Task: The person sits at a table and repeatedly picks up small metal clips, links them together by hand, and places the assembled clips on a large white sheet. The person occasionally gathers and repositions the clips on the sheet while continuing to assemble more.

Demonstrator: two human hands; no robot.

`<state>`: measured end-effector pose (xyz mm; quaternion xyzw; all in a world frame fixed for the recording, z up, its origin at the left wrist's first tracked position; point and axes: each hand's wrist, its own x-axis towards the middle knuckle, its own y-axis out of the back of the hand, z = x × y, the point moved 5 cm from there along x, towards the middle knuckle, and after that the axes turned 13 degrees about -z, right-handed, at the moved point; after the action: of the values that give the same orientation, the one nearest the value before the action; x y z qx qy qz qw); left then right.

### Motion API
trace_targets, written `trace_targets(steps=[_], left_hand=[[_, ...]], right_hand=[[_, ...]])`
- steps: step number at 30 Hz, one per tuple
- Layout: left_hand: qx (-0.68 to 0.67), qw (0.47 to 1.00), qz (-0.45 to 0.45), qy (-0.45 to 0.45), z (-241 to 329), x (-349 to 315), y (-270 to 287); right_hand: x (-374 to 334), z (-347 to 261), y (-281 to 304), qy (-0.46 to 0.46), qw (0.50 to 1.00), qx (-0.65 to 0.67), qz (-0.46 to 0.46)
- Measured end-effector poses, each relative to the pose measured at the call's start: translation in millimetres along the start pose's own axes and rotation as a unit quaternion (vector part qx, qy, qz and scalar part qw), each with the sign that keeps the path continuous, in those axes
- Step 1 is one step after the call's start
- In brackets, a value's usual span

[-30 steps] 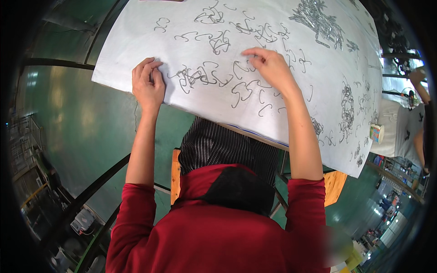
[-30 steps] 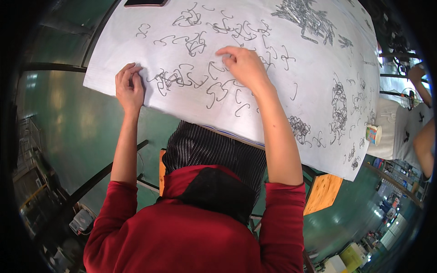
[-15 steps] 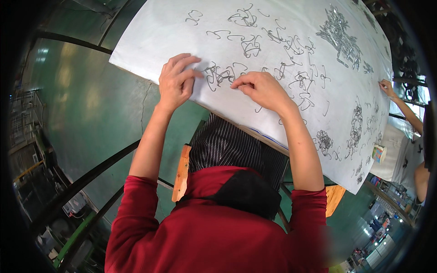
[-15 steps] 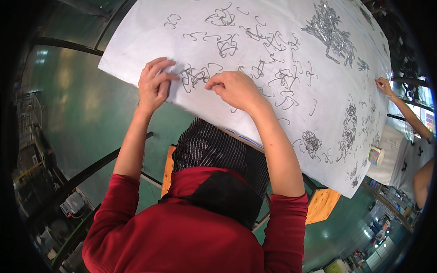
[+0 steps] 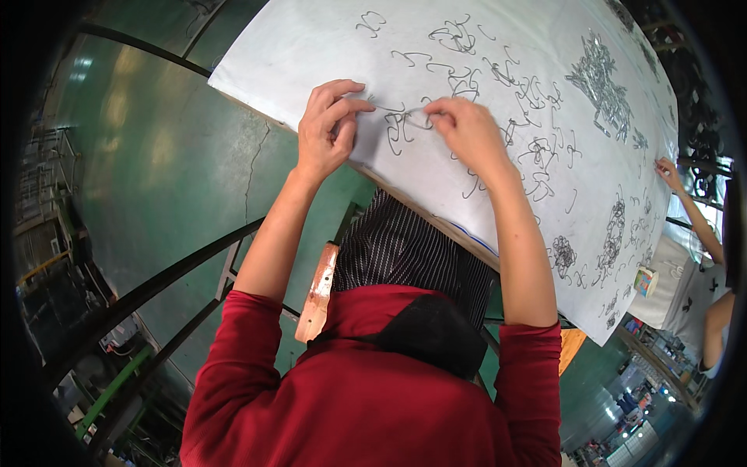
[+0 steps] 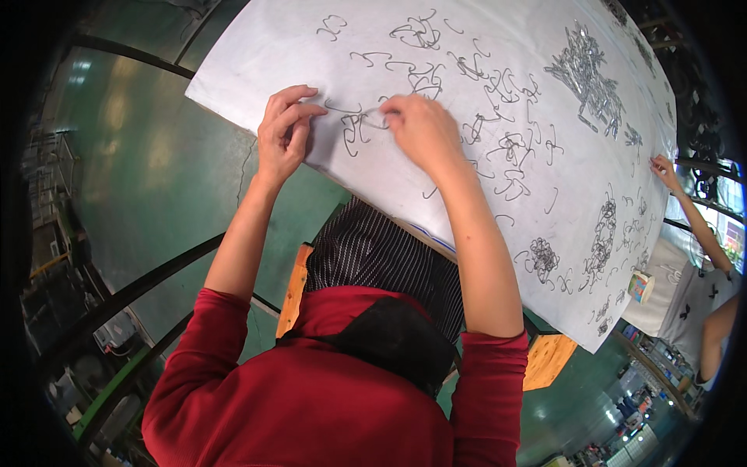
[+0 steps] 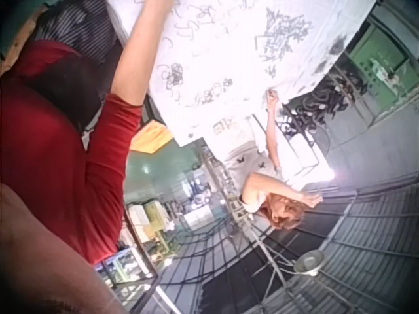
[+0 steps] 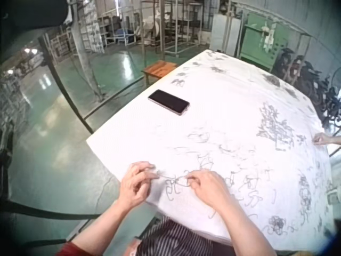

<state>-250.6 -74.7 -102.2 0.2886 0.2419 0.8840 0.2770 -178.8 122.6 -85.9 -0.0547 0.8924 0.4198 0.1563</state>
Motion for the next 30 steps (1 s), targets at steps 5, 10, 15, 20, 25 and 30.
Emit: trace_targets(steps=[5, 10, 15, 20, 25, 30], left_hand=[[0.016, 0.998, -0.041, -0.055, -2, 0, 2], [0.082, 0.996, -0.016, 0.016, -2, 3, -8], [0.061, 0.996, 0.037, 0.046, -5, 3, -7], [0.029, 0.997, 0.041, 0.051, -7, 3, -5], [0.003, 0.998, 0.029, 0.061, -7, 14, -5], [0.131, 0.991, -0.028, 0.028, 12, 41, -30]], right_hand=[[-1, -11, 2, 0.002, 1.0, 0.011, -0.028], [5, -8, -3, 0.001, 1.0, 0.009, 0.003], [1, 4, 14, -0.1, 0.992, 0.053, 0.049], [10, -1, 1, -0.016, 0.996, 0.044, 0.074], [19, -16, -6, 0.001, 0.996, 0.026, 0.079], [12, -2, -5, -0.045, 0.995, -0.012, 0.088]])
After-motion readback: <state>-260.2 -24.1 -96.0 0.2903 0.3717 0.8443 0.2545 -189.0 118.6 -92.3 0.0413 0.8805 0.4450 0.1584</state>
